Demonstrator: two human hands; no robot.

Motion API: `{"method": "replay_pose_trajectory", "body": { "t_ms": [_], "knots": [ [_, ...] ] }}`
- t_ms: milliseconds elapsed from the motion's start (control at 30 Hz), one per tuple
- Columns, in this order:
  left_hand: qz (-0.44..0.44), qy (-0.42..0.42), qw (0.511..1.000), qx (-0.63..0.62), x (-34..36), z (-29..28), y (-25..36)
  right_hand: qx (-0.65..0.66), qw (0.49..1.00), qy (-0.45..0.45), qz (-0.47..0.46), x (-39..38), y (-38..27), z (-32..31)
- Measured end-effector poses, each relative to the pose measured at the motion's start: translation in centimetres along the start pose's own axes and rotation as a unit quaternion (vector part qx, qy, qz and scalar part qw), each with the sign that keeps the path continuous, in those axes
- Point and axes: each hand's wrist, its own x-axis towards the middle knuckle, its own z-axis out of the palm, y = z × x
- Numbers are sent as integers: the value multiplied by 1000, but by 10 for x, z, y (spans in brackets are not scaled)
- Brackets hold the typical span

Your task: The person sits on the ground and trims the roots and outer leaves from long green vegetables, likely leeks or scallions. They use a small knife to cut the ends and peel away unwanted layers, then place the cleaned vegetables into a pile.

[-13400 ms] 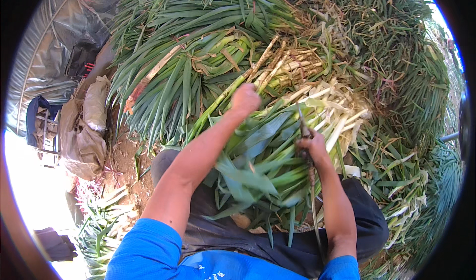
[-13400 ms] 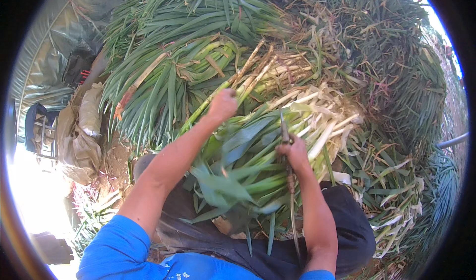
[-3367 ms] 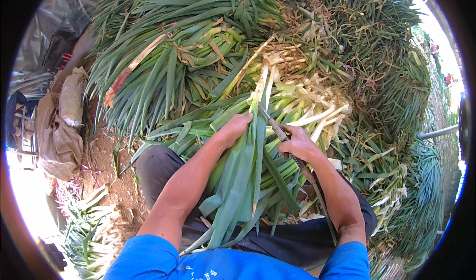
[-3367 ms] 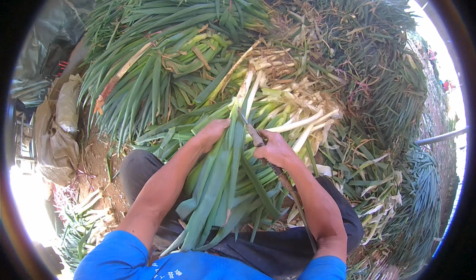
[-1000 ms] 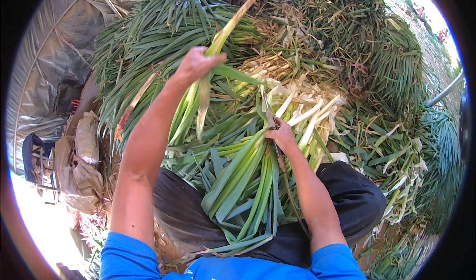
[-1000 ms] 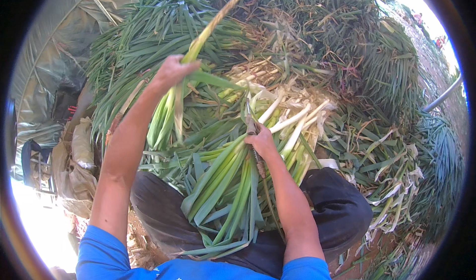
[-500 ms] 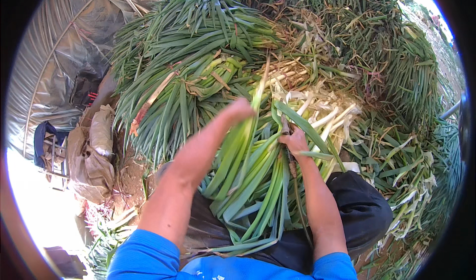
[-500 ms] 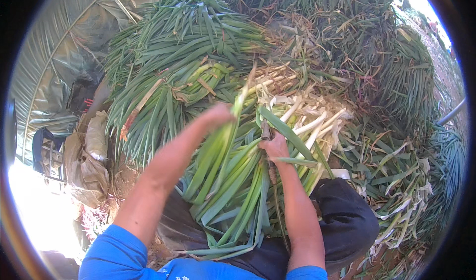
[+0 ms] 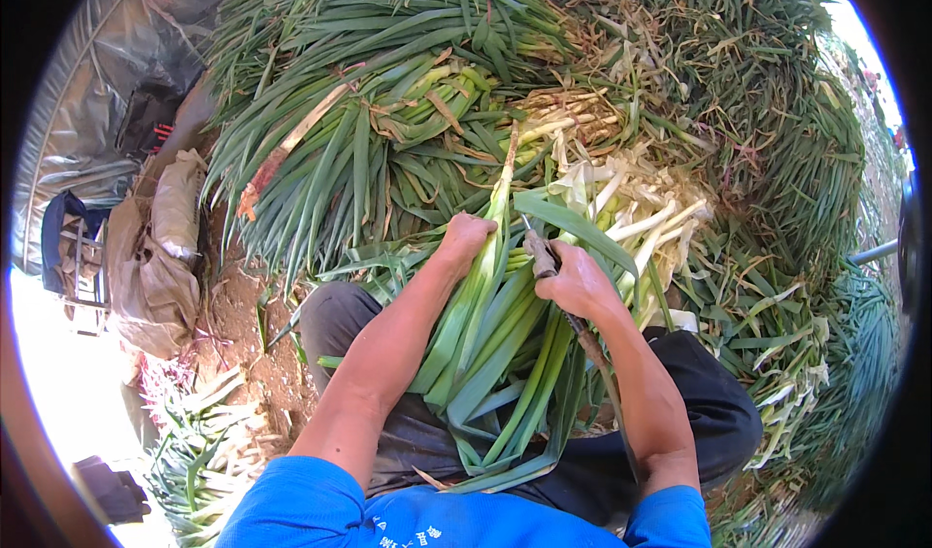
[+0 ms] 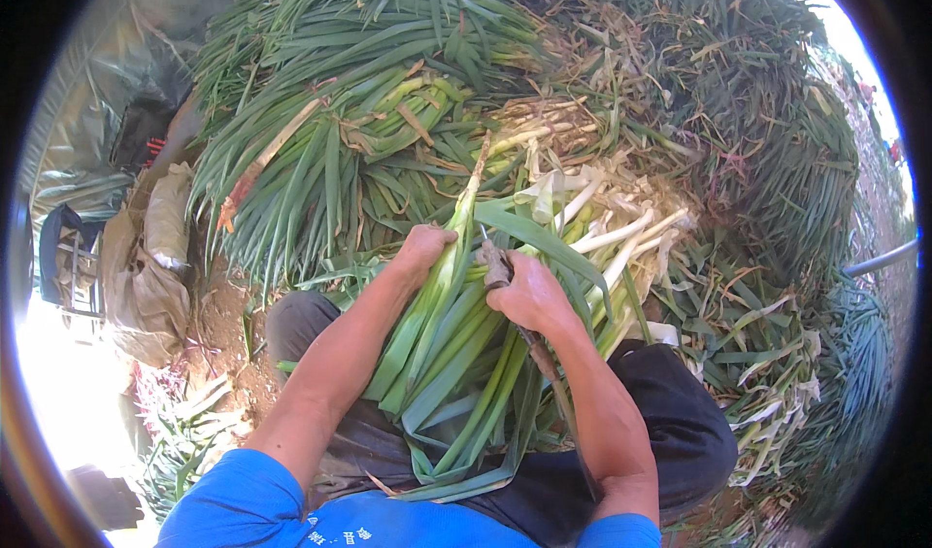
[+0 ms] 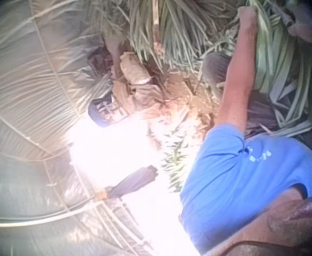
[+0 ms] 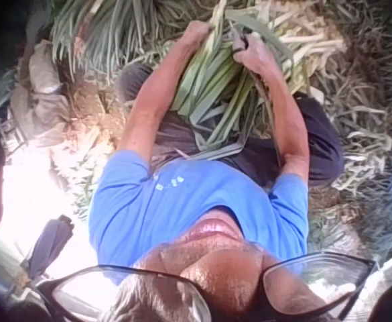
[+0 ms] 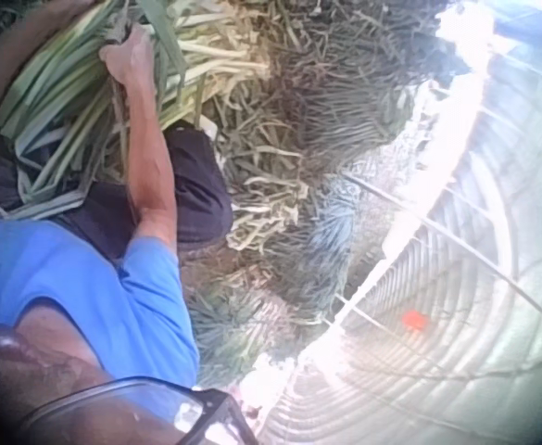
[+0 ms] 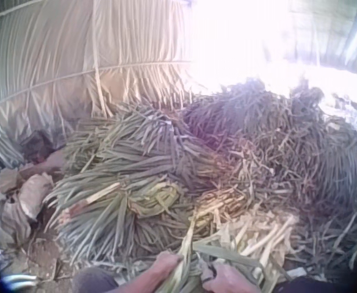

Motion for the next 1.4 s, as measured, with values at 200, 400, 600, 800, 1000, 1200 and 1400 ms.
{"method": "replay_pose_trajectory", "body": {
  "t_ms": [200,400,600,800,1000,1200,1400],
  "knots": [
    [11,-20,999,-37,-3,6,5,-61,996,-60,7,-14,-19,-3],
    [20,29,996,-76,4,6,-14,-84,995,-44,18,-15,-25,5],
    [21,27,997,-75,-5,12,-15,-106,994,0,11,13,-22,10],
    [38,3,997,64,-8,9,-24,-178,983,4,50,82,-13,8],
    [35,16,999,38,-19,6,-17,-209,975,-15,75,141,-4,-2],
    [7,31,999,27,-22,7,-18,-217,974,37,52,185,16,5],
    [-17,26,999,21,-19,9,-30,-193,978,69,42,228,29,10]
  ]
}}
